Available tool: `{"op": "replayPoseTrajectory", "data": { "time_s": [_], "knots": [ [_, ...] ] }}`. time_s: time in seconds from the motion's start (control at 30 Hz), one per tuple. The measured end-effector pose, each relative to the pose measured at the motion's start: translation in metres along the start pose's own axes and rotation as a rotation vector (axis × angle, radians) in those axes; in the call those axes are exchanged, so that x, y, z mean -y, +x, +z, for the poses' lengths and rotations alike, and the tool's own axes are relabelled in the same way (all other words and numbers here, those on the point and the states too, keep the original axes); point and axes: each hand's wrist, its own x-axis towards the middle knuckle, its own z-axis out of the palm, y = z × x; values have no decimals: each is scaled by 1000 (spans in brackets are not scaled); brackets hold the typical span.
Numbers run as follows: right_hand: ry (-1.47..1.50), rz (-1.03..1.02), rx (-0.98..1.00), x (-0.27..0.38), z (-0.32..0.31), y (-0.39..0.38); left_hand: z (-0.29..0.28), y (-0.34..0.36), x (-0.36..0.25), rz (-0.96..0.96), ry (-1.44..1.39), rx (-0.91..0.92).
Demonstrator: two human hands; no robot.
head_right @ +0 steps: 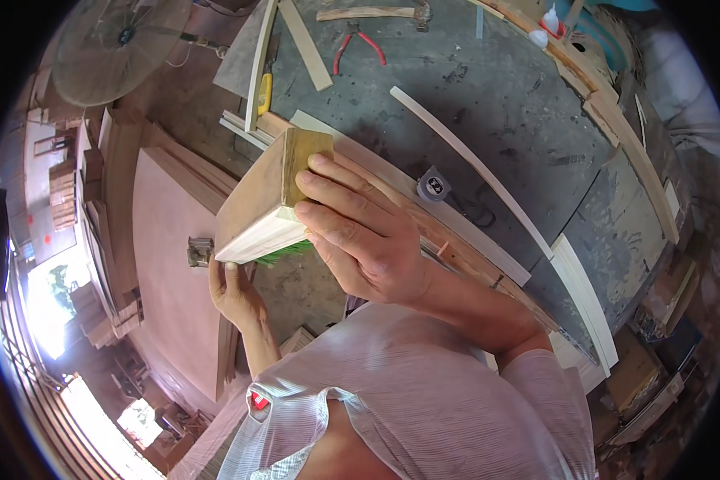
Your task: Measuring and cutting wooden slats using a table saw.
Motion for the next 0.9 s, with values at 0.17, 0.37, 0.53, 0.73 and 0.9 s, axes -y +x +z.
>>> {"op": "replayPoseTrajectory", "data": {
  "time_s": [0.17, 0.37, 0.53, 0.73, 0.9],
  "knots": [
    [-3, 35, -20, 8, 12, 0, -14, -3, 4, -13, -41, -2],
    [-25, 29, -4, 14, 19, -4, -30, -6, 9, 16, -11, 0],
    [-48, 31, 10, 12, 24, -4, -30, -6, 7, -18, -28, -42],
    [-49, 79, 35, -3, 35, -6, -33, 10, 5, -7, 37, -39],
    [-51, 361, -33, -23, 36, -24, -30, 13, -11, 99, 446, -46]
  ]
}}
